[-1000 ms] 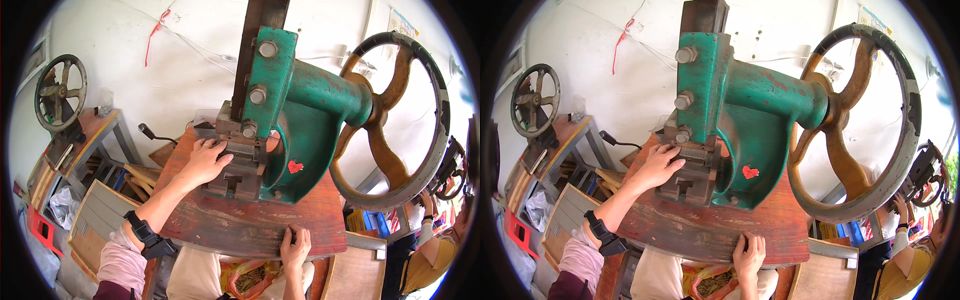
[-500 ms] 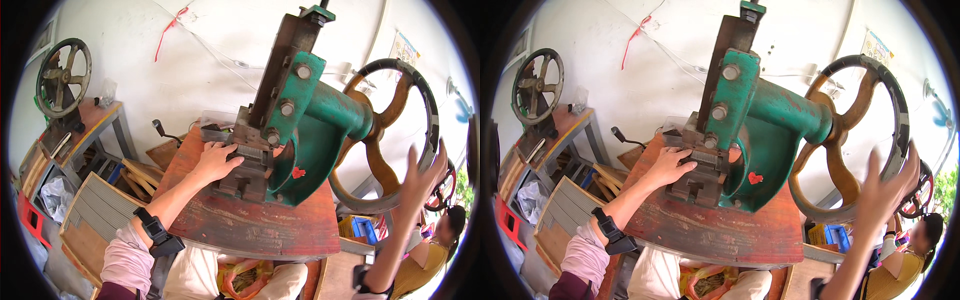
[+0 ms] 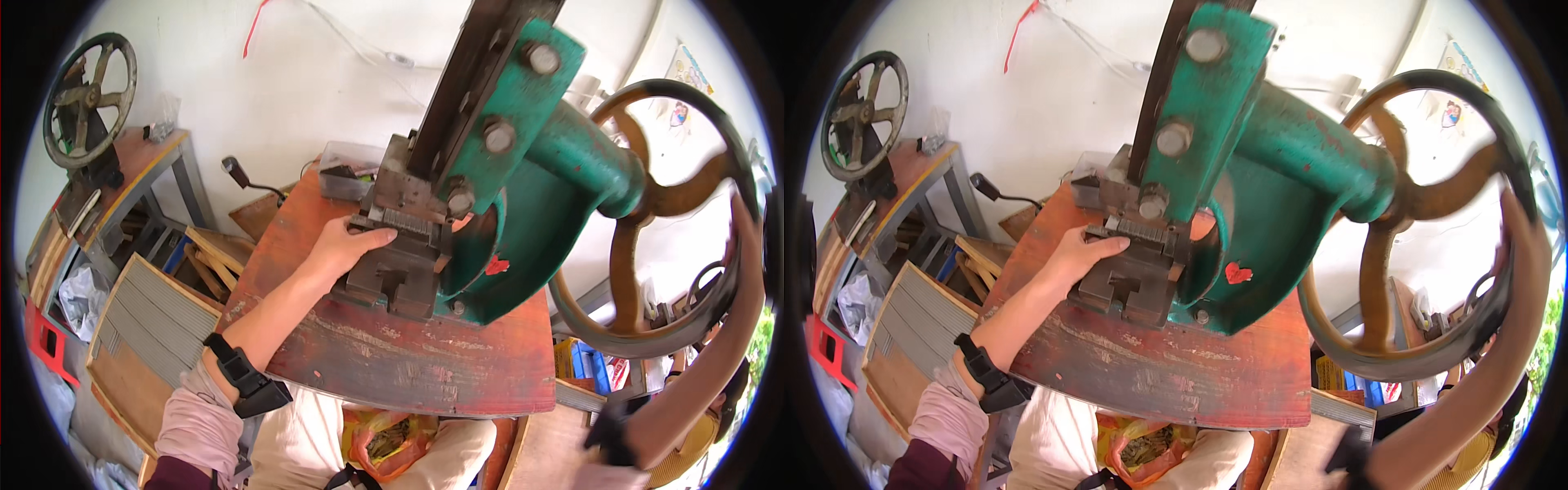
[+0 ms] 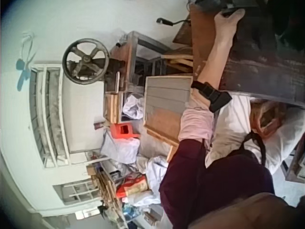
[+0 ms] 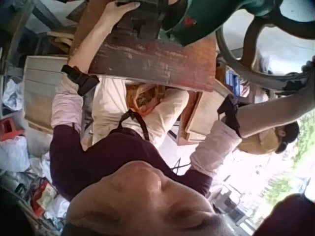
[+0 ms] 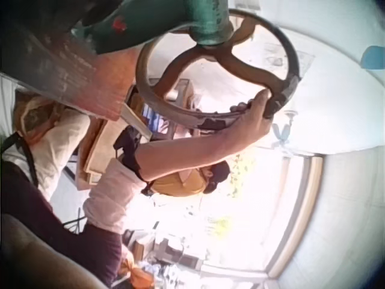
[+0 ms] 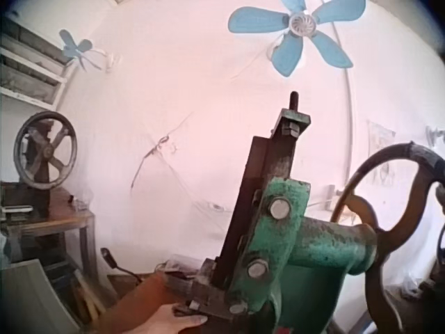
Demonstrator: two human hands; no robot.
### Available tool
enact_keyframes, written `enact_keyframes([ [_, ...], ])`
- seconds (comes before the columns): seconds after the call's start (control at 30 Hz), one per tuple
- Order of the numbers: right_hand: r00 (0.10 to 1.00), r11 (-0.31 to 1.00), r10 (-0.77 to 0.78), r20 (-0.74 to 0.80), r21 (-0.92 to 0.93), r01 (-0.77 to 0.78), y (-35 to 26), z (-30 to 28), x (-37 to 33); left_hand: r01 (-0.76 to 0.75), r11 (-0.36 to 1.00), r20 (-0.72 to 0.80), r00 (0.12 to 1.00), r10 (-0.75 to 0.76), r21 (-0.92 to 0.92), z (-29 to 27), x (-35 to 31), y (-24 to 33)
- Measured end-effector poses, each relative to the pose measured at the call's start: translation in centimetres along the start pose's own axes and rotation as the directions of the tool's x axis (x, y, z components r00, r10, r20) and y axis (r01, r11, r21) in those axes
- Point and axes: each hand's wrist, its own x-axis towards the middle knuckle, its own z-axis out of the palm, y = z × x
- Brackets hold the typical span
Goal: The recorder uses a manual press machine to process small metal or plastic strips and organizes them into a tray.
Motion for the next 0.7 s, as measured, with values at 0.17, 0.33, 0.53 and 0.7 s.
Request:
enact_keyframes([
  [0.17, 0.848, 0.879, 0.153, -0.507, 0.462, 0.117, 8.6, 20.2, -21.2, -0.042, 0.998, -0.033, 0.998, 0.044, 0.054, -0.5, -0.7, -0.4],
  [0.33, 0.971, 0.936, 0.133, -0.2, 0.348, -0.057, 7.3, 15.0, -19.7, -0.05, 0.996, -0.031, 0.998, 0.052, 0.069, -0.9, -0.2, -0.8],
  [0.53, 0.98, 0.975, 0.127, 0.152, 0.164, -0.152, 3.1, 1.1, -7.1, -0.046, 0.997, -0.027, 0.999, 0.047, 0.061, -0.8, 0.0, -0.4],
  [0.7, 0.983, 0.923, 0.17, -0.064, 0.359, -0.136, -5.7, 3.5, -3.4, 0.021, 0.998, -0.079, 0.997, -0.016, 0.058, -0.1, -0.3, -0.1],
])
